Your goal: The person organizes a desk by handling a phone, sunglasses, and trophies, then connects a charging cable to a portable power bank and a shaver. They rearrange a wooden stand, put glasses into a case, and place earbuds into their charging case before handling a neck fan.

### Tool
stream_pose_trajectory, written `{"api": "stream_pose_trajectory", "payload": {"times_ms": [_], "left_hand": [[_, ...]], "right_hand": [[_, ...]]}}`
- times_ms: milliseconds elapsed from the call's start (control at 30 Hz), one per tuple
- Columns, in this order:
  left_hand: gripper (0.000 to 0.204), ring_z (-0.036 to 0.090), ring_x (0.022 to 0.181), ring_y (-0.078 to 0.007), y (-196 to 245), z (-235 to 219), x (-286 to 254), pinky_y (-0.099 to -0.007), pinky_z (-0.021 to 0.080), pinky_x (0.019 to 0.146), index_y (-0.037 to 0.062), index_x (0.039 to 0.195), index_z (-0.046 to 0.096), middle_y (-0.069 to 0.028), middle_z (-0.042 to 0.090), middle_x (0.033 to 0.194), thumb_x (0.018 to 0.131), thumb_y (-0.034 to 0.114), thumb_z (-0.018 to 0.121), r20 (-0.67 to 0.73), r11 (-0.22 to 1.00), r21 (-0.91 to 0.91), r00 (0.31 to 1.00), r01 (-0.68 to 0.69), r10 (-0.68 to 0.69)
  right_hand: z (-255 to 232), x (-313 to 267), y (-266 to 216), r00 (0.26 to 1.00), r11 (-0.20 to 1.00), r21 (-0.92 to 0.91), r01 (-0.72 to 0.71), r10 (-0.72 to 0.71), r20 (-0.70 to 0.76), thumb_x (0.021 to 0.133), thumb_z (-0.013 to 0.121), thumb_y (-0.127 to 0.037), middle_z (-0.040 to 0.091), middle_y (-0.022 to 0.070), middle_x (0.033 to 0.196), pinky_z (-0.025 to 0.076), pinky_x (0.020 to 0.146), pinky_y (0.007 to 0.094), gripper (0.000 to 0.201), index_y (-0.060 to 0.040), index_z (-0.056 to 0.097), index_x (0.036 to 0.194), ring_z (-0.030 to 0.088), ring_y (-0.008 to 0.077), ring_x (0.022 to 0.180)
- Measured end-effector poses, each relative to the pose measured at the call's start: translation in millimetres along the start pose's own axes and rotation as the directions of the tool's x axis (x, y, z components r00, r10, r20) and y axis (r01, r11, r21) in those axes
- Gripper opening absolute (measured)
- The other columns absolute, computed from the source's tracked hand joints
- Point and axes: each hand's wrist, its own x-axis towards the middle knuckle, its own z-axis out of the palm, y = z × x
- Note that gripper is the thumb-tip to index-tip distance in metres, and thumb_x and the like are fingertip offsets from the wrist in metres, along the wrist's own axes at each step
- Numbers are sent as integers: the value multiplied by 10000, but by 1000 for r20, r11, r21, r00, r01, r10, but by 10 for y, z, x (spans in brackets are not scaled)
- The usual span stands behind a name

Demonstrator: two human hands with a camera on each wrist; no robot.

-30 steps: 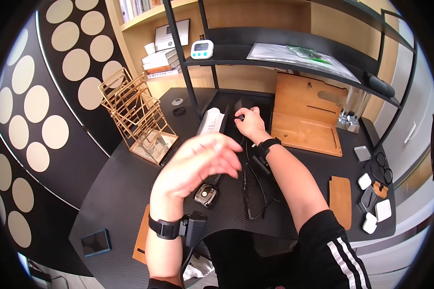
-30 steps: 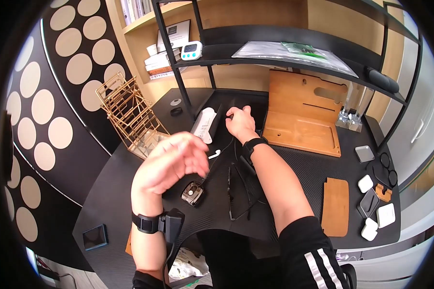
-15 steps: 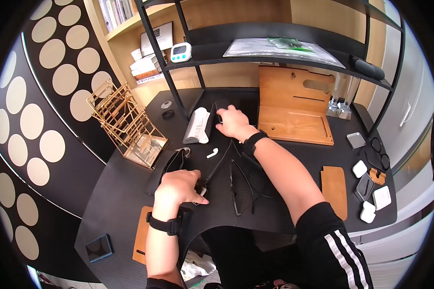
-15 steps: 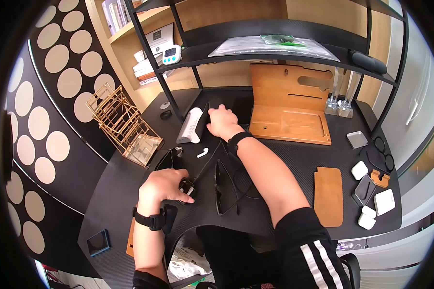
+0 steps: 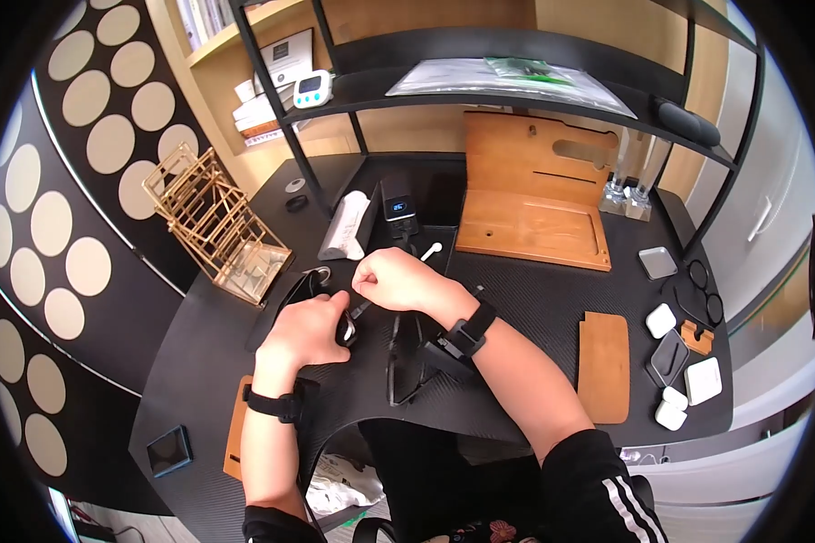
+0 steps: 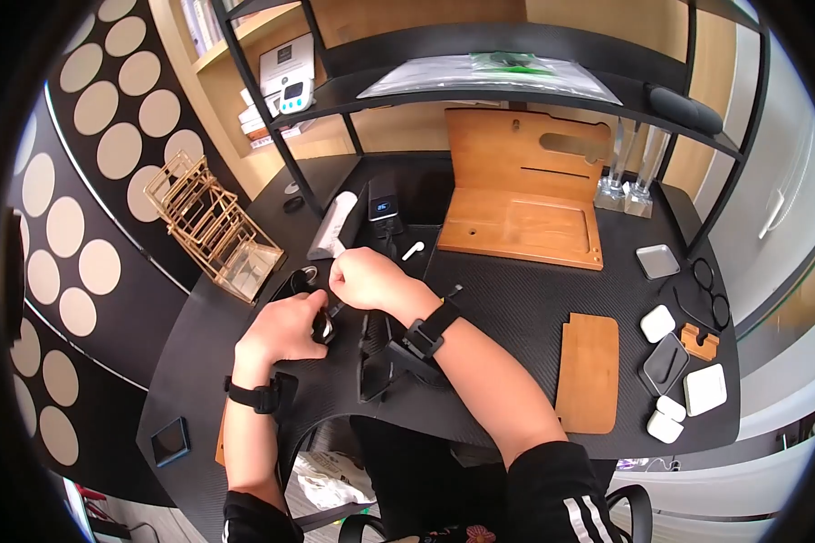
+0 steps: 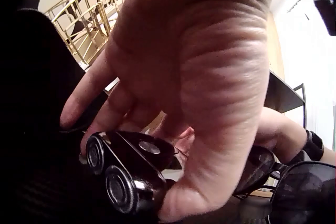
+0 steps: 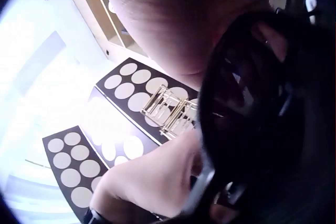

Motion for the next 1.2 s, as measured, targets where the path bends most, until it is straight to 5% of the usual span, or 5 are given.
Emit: {"api": "stream_pose_trajectory", "payload": {"times_ms": [133, 200, 367, 833, 1200], "left_hand": [[547, 608, 912, -355, 4, -28, 20, -421, 502, 787, 54, 1050, 544, -164, 611, 954, 565, 220, 734, -137, 999, -50, 991, 3, -10], [500, 608, 898, -352, 37, -86, 26, -412, 505, 767, 64, 1023, 556, -150, 605, 957, 561, 174, 712, -215, 999, -31, 977, -14, 7], [422, 609, 873, -343, 122, -120, 44, -410, 507, 736, 68, 993, 544, -134, 598, 911, 589, 77, 666, -381, 995, -63, 923, -75, 46], [465, 618, 887, -365, 71, -164, 75, -408, 508, 759, 73, 1039, 534, -158, 623, 944, 591, 100, 655, -333, 968, -219, 942, -124, 45], [455, 619, 834, -383, 142, -269, 63, -435, 502, 729, 66, 1018, 538, -186, 623, 872, 579, 117, 646, -357, 963, -238, 933, -128, 35]], "right_hand": [[-195, -130, -127, 985, 997, 58, -52, 42, 166, 854, 625, -234, 686, 163, 861, 510, 740, 345, 249, -9, 694, 932, 669, 273, 818], [-75, -113, 5, 980, 990, 53, 131, -137, 146, 873, 608, -221, 682, 155, 875, 494, 741, 335, 245, -6, 679, 968, 656, 264, 811], [-98, -99, 11, 981, 988, 127, 83, -104, 167, 891, 613, -235, 657, 133, 797, 473, 687, 336, 240, 0, 661, 889, 618, 247, 724], [-163, -87, 38, 985, 952, 257, 165, -172, 4, 890, 626, -208, 585, 71, 642, 415, 581, 287, 229, -12, 656, 777, 509, 124, 604], [-162, -7, 158, 990, 909, 404, 102, -134, 52, 888, 636, -195, 615, 46, 662, 426, 596, 268, 232, 11, 672, 788, 521, 88, 627]]}}
